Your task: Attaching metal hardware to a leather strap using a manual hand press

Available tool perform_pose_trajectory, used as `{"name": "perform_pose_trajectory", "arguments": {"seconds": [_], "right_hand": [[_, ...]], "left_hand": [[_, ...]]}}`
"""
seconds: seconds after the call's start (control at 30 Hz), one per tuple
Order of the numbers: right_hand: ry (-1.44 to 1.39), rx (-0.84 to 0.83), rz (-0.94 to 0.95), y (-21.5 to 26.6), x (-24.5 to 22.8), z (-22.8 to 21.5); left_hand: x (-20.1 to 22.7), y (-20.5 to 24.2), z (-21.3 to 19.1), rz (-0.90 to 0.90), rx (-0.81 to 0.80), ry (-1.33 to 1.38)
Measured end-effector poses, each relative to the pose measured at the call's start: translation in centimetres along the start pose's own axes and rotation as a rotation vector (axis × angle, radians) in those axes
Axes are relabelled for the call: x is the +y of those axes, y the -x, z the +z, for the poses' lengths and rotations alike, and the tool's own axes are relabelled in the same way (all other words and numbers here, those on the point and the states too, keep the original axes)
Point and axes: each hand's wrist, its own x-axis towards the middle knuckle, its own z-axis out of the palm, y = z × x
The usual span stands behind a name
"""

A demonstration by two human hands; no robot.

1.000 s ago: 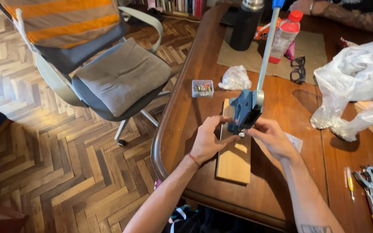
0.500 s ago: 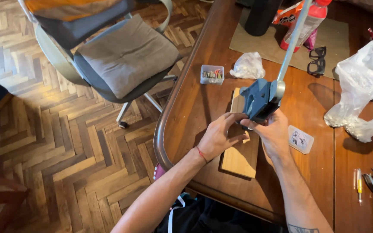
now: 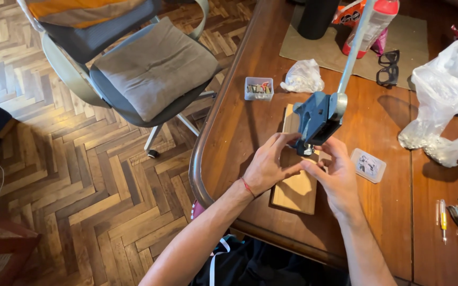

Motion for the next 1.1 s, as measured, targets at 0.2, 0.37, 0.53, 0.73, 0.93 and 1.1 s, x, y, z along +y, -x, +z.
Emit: {"name": "perform_pose_trajectory", "arguments": {"seconds": [0.2,0.37,0.53,0.73,0.93,1.1], "right_hand": [[-0.051,0.096,-0.17,-0.6,1.3,-1.0],[-0.102,0.01,-0.037,-2.1,-3.5,0.8],[-0.111,-0.105,-0.065,-4.5,-3.5,0.5],[-0.151,-0.001,-0.08,-5.8,1.0,-0.2],[-0.282,-0.022,-0.024,-3.2,-4.3,1.2],[-0.118,0.013,-0.16,-5.6,1.0,-1.0]], "left_hand": [[1.9,-0.1,-0.6,0.089,0.04,-0.103],[0.7,0.1,0.9,0.162,0.141,-0.083],[1.1,-0.6,0.6,0.219,0.284,-0.052],[1.6,-0.3,1.0,0.254,0.293,0.014],[1.8,-0.3,1.2,0.261,0.306,0.042],[2.8,-0.1,0.9,0.283,0.273,0.07]]}}
